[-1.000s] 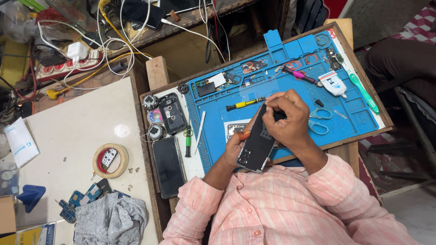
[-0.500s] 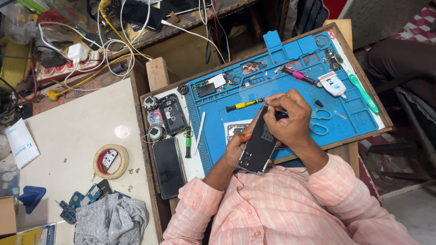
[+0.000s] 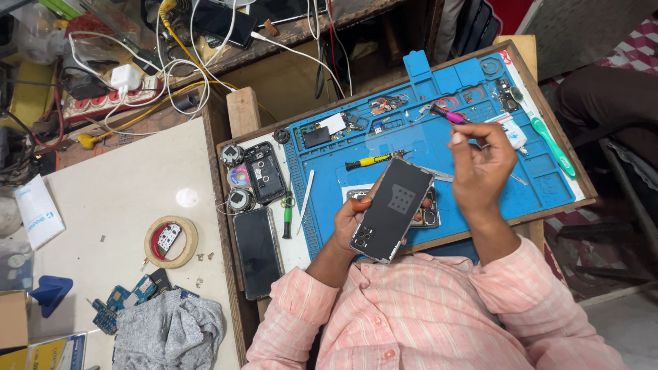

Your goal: The person removes a black adhesive strip from the back of a disassembled smartphone, then applies glue from a tube along the edges of the phone's back cover. They place the cover onto the phone body and press it into place. The person then picks up a purple smartphone and applies glue to its edges as well.

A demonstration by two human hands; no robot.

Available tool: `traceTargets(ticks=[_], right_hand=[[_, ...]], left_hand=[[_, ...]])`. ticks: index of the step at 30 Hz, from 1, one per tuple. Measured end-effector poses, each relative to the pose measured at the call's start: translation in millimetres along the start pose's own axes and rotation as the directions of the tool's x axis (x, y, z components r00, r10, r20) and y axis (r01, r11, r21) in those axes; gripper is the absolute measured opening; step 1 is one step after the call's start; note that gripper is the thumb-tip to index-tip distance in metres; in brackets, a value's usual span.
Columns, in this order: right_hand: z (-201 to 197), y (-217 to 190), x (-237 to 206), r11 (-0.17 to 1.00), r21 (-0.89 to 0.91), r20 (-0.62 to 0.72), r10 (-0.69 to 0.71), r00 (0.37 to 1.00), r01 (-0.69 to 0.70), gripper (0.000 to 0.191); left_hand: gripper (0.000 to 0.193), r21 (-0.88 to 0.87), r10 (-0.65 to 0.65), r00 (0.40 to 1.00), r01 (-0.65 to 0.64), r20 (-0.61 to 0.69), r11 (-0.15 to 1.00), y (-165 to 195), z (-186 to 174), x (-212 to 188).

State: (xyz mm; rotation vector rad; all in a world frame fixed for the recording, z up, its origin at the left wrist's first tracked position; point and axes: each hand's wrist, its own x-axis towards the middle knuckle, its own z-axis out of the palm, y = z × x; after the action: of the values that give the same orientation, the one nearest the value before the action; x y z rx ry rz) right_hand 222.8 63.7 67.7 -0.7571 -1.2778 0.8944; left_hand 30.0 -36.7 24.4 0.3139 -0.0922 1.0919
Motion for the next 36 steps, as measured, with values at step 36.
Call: traceTargets(ticks=[36], right_hand=[[-6, -2, 2, 0.956, -0.289, 0.239, 0.025, 0.971, 0.046, 0.014]], left_hand=[[0.081, -0.040, 0.166, 0.986, -0.167, -0.017, 0.985, 10, -19, 20]])
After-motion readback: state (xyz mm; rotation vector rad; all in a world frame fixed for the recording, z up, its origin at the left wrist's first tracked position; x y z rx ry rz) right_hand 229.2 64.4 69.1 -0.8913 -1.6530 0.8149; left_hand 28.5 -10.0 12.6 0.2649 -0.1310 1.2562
